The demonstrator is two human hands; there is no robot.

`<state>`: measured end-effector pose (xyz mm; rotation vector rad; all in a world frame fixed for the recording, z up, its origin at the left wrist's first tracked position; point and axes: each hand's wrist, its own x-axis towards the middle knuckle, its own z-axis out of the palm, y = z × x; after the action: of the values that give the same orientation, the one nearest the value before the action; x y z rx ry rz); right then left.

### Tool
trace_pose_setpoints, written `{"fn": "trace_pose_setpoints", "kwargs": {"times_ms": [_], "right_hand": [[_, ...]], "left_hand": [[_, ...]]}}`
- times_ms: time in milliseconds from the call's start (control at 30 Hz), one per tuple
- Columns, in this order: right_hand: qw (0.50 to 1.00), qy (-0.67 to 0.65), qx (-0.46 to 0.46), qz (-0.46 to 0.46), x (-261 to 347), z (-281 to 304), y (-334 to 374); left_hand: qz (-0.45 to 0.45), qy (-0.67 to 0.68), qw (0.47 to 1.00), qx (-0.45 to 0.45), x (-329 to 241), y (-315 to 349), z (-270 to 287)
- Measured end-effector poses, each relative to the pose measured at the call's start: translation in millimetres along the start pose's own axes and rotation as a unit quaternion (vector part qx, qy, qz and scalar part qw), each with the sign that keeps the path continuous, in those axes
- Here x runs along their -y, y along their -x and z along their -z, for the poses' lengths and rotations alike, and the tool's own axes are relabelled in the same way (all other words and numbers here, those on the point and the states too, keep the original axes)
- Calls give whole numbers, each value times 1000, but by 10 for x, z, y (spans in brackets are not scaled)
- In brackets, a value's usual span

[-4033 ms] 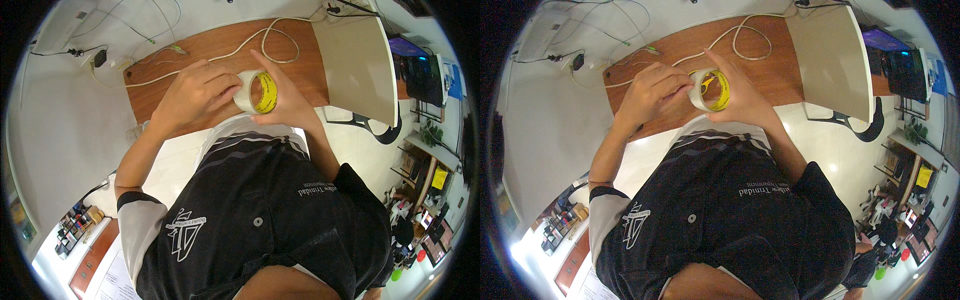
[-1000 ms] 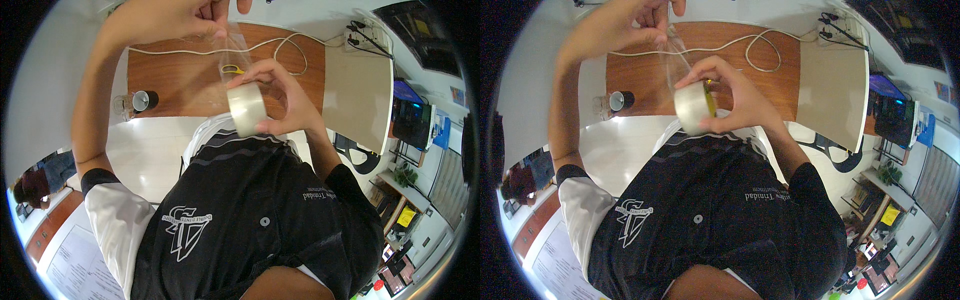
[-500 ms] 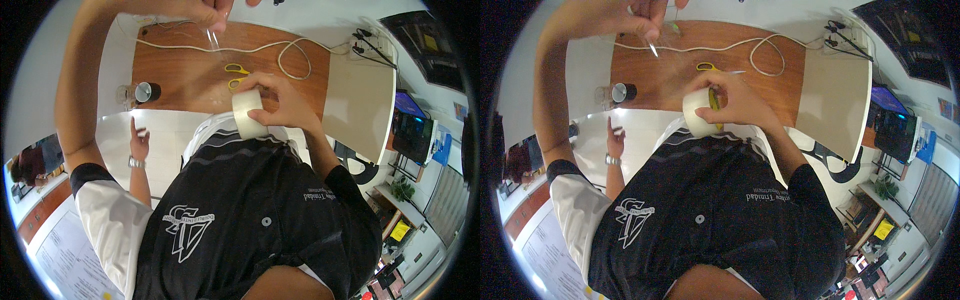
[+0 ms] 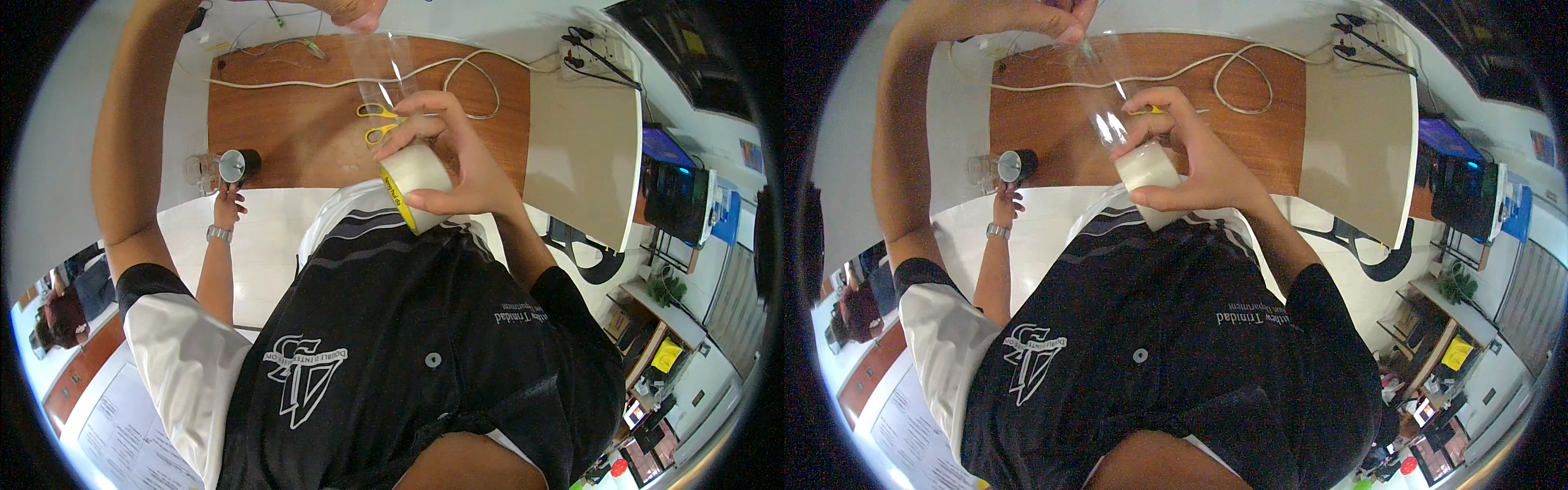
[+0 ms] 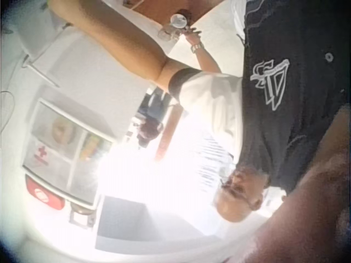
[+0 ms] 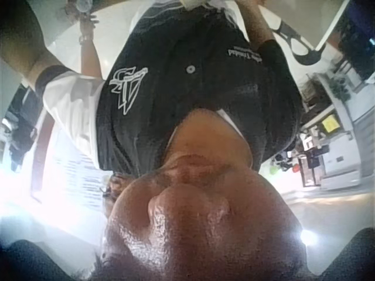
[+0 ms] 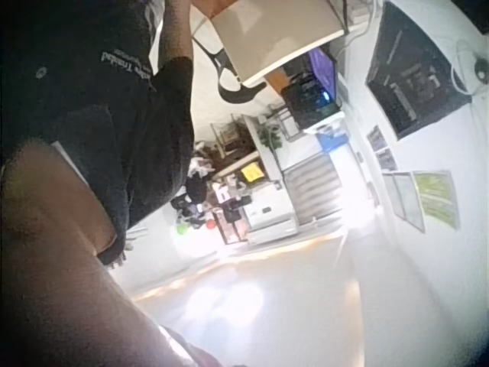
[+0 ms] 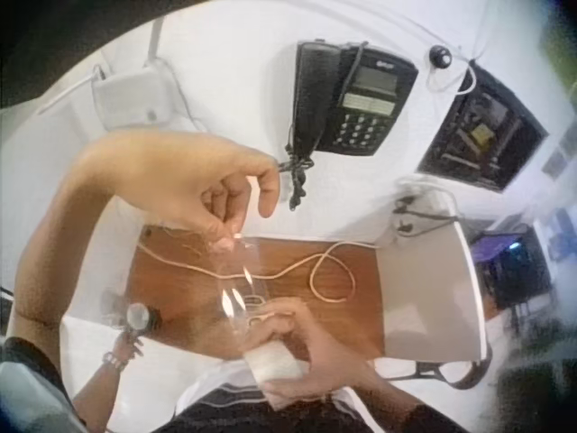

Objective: The person secures a power strip and cables to a desk using clear tape. They repeatedly pull tape from a roll, cut it with scissors, and wrap it around the power strip and cables to hold them in place.

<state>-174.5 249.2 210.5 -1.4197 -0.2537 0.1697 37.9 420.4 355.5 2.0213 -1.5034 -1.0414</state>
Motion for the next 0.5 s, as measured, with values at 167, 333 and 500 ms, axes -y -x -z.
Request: {"fn": "trace_pose_setpoints", "kwargs": {"times_ms": [167,333,500], "right_hand": [[990,23,-61,-123,-44,16,38],[987,123,-105,-17,-62,-15,78],[975,86,-168,118,103,-76,22]], "left_hand": [[-22,-8,999,25,-20,-138,113],[-23,-17,998,50,-78,-194,262],[-42,-27,995,83,-128,-418,441]]}}
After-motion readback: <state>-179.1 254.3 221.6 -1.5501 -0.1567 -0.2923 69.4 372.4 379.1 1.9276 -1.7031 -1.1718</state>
